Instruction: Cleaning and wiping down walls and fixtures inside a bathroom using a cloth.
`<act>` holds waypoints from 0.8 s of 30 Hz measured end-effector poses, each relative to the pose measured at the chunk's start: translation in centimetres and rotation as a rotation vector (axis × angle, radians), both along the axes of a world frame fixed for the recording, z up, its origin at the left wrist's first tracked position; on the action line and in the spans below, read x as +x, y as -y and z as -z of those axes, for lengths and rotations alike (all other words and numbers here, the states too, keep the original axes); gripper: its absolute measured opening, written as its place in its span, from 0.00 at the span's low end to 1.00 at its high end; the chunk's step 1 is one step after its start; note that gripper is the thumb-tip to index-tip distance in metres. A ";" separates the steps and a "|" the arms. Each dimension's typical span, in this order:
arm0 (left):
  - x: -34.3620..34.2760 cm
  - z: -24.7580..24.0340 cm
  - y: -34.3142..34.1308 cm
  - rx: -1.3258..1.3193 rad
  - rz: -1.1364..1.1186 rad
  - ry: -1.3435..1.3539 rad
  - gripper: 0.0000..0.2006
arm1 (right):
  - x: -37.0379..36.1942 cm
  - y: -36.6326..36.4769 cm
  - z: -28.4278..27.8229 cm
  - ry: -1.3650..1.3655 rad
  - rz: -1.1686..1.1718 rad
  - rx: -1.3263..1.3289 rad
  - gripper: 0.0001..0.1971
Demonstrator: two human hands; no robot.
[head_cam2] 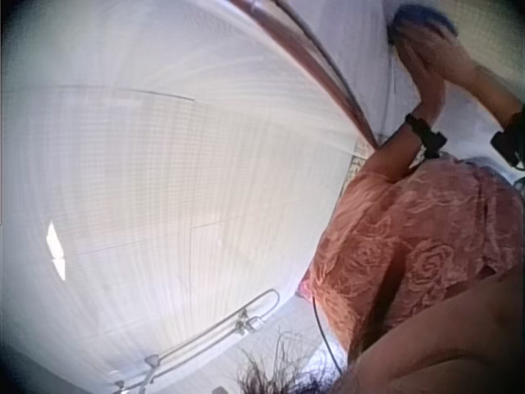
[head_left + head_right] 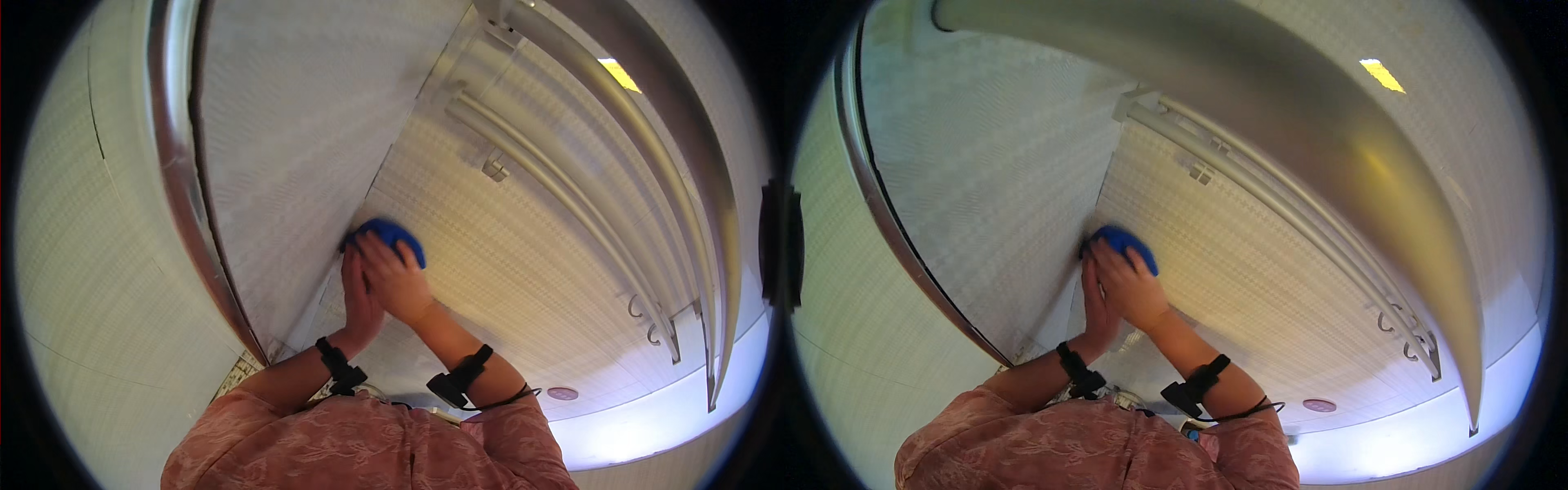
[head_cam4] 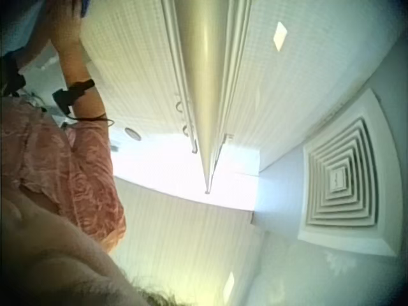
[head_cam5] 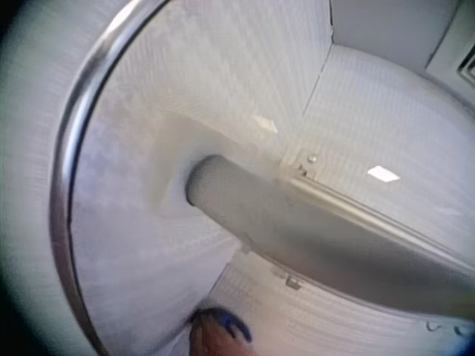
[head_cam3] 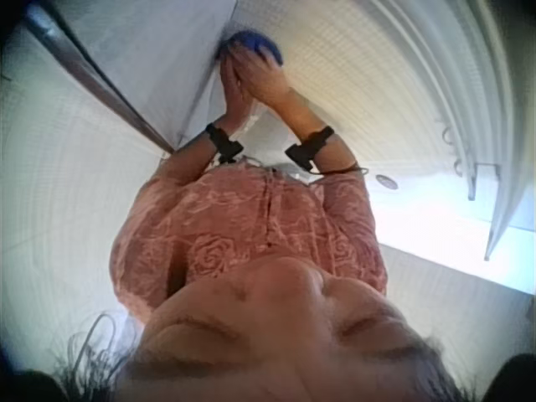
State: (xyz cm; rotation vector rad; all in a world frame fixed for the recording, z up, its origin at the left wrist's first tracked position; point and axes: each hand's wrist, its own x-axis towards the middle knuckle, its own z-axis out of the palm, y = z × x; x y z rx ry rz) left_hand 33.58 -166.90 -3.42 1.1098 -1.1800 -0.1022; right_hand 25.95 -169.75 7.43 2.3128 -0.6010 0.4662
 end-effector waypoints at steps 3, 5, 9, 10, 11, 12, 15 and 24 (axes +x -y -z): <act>-1.5 2.2 -3.0 0.135 0.112 -0.103 0.37 | -1.7 -0.3 5.3 -0.121 -0.036 0.064 0.25; -1.9 4.6 -4.4 0.214 0.098 -0.059 0.38 | -2.6 -0.7 7.2 -0.267 -0.099 0.003 0.27; -2.8 5.0 -3.9 0.175 0.157 -0.081 0.39 | -3.5 -0.7 7.4 -0.296 -0.086 -0.004 0.27; -0.7 4.1 -3.7 0.175 0.176 -0.063 0.39 | -1.5 -0.6 6.4 -0.253 -0.067 0.009 0.27; -0.6 3.5 -3.3 0.142 0.178 -0.053 0.38 | -1.4 -0.5 5.6 -0.232 -0.054 0.021 0.26; -0.5 2.9 -2.9 0.108 0.180 -0.042 0.38 | -1.3 -0.4 4.7 -0.236 -0.039 0.021 0.26; 0.0 0.7 -1.4 0.012 0.176 0.021 0.36 | -1.5 -0.5 2.3 -0.073 0.012 0.048 0.28; -0.5 8.2 -1.6 0.099 0.269 0.425 0.37 | -6.9 -1.8 8.8 -0.113 0.119 0.040 0.25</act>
